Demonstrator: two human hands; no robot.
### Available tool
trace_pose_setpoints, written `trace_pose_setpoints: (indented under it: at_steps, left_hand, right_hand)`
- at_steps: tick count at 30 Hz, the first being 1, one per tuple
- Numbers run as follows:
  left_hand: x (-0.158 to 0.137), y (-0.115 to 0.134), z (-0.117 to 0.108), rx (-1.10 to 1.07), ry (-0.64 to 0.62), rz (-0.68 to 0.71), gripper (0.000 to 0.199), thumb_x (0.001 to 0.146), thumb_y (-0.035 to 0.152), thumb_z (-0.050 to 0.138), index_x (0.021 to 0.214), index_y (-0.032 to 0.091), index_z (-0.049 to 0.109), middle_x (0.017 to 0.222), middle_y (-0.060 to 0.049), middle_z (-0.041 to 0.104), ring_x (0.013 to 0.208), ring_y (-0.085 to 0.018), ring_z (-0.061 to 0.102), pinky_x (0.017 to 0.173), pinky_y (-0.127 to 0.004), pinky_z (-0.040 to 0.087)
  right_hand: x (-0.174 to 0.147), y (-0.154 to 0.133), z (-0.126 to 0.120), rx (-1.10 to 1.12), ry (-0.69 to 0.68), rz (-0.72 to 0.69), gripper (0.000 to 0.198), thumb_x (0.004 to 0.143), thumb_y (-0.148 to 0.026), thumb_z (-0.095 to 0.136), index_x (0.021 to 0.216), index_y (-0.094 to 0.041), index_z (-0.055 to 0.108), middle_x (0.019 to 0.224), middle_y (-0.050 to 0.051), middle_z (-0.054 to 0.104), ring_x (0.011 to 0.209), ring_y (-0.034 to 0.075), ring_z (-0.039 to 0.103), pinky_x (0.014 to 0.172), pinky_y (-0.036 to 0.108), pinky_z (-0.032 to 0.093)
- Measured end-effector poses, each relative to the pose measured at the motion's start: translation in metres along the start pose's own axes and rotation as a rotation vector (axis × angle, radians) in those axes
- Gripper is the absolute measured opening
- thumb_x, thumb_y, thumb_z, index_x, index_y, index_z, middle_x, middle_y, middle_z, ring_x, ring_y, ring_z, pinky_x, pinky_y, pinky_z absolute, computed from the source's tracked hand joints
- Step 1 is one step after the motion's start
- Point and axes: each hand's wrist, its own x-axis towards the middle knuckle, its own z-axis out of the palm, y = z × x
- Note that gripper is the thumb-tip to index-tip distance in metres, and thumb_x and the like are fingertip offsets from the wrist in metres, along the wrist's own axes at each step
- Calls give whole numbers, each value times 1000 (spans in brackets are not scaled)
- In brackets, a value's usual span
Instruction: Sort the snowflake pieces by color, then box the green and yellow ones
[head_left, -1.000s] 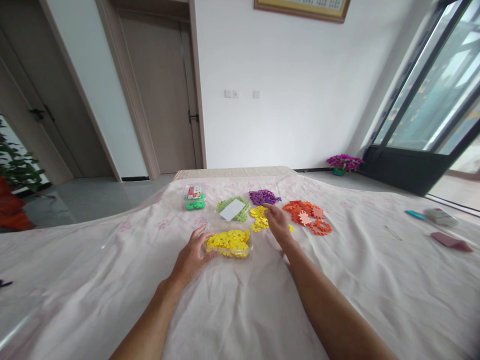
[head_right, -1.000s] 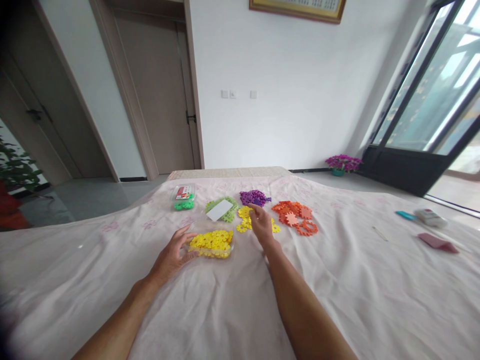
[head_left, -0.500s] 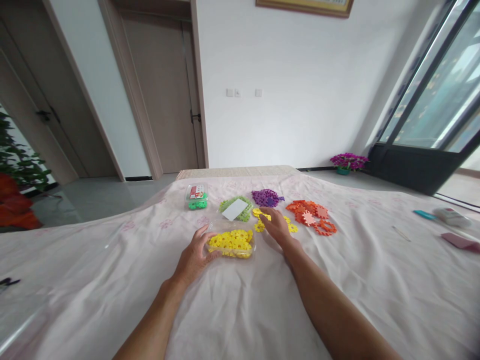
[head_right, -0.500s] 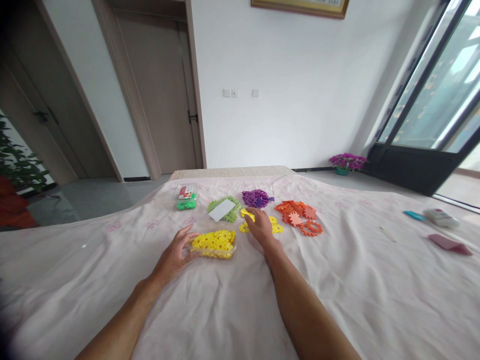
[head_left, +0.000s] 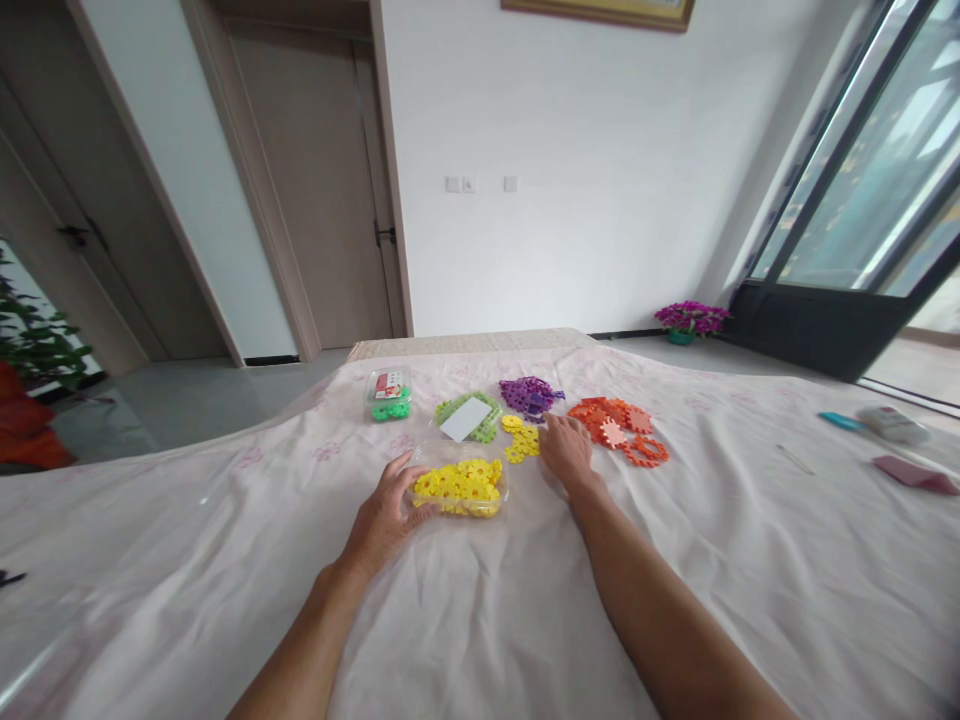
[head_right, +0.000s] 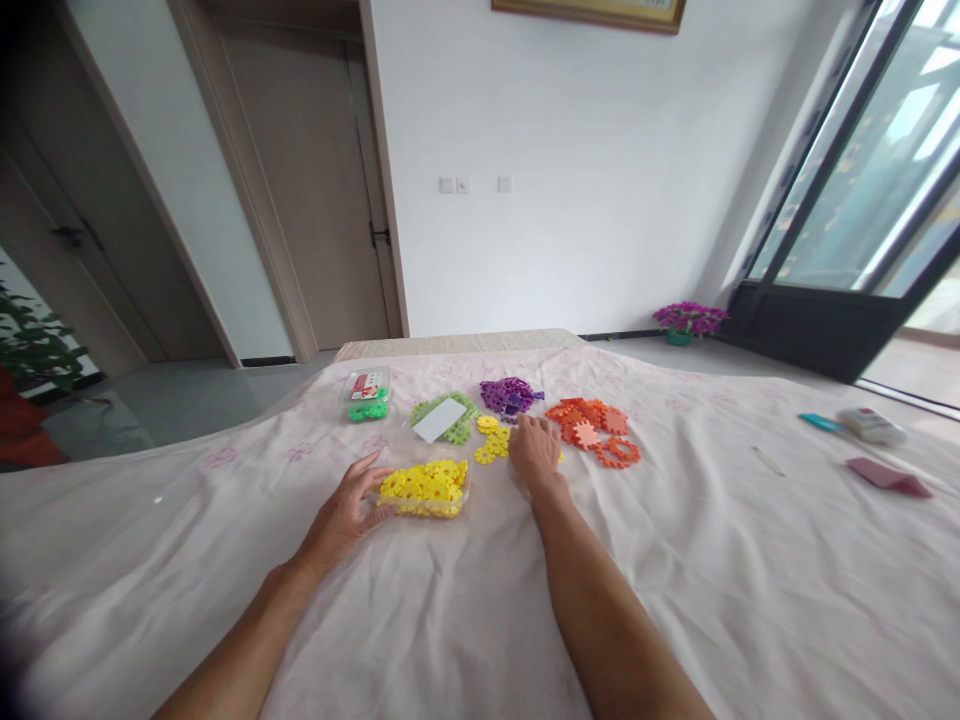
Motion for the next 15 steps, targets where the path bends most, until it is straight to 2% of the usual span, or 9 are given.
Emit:
trace_pose_setpoints:
  at_steps: [2, 4, 8, 15]
  left_hand:
    - [0, -2, 1, 7, -5, 9, 50, 84, 54, 62, 127, 27, 59, 151, -10, 39, 136, -26, 46, 104, -41, 49]
    - [0, -2, 1, 11, -11, 12, 50, 85, 54, 61, 127, 27, 59, 151, -10, 38, 136, -26, 46, 104, -40, 49]
    - [0, 0, 0, 9, -12, 7, 50, 85, 54, 61, 126, 27, 59, 151, -10, 39, 134, -26, 48, 105, -41, 49]
    - [0, -1, 0, 11, 2, 21, 50, 84, 55, 62, 126, 28, 59, 150, -10, 40, 135, -27, 47, 105, -41, 48]
  right_hand:
    - [3, 13, -7, -24, -30, 61, 48, 92, -18, 39, 137, -22, 55, 133, 12, 61, 125, 30, 48, 98, 41, 36]
    - [6, 25, -15, -43, -126, 80, 48, 86, -13, 43, 130, -22, 61, 126, 14, 64, 121, 31, 52, 91, 39, 41]
    - [9, 43, -25, -20, -308, 22, 38, 81, -11, 51, 112, -21, 71, 109, 14, 70, 105, 28, 61, 80, 32, 44]
    - [16, 49, -22, 105, -314, -72, 36, 71, -12, 68, 105, -22, 73, 97, 6, 73, 90, 22, 64, 73, 24, 42]
